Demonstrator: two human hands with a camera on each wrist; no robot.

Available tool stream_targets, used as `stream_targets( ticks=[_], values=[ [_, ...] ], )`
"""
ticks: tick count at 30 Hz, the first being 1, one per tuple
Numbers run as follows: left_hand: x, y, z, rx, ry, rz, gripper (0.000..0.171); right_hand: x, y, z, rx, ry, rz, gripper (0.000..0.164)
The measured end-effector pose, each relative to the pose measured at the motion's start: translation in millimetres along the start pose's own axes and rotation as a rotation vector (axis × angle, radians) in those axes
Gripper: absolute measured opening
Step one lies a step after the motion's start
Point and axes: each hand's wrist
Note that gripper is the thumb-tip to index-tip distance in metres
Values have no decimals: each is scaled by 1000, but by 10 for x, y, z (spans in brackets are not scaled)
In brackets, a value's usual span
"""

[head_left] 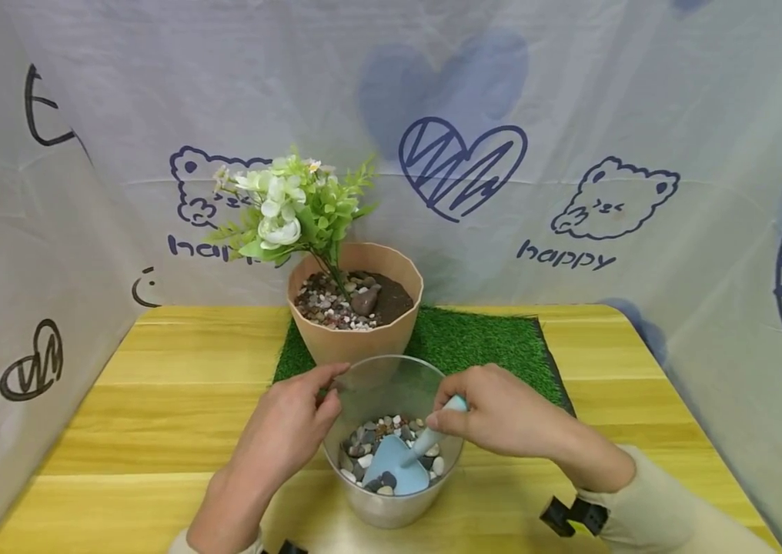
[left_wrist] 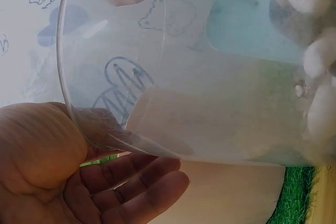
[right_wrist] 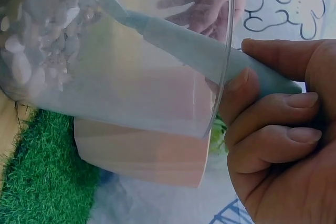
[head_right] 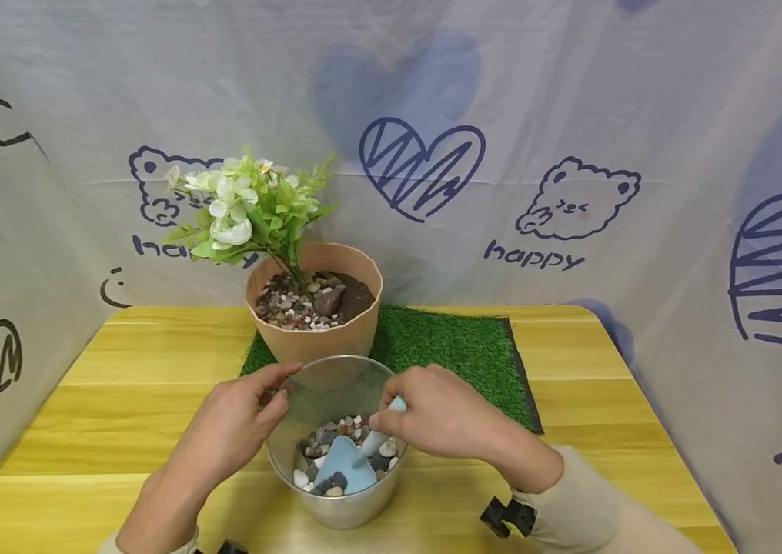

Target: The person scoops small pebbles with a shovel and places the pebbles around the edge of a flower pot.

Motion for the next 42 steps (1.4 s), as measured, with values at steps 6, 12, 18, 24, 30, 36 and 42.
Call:
stream_targets(
  ticks=[6,12,18,24,30,36,42],
  values=[
    [-3,5,6,1,-3,4,42,7,13,-12,-73,-57,-10,15],
    [1,12,5,2,6,7,43,-11,-25,-6,-62,-26,6,14],
    [-1,8,6,2,-11,4,42,11,16,-16,-129,-55,-10,15],
    [7,19,18,5,-15,-1,42,25,25,-18,-173,-57,15,17],
    [3,17,20,3,-13,4,41,44,19,-56,-201,-79,-1,18],
    [4,21,14,11,1,10,41,64,49,-93,-258,-122,-24,21],
    [1,25,-3,9,19,21,40,71,34,-134,-278,-138,-23,23]
  ],
)
Point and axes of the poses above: each hand's wrist, its own x-axis away from the middle knuckle, its own y-axis out of the back of the hand, z = x × y, and after that the axes turned 9 degrees about x, right-handed
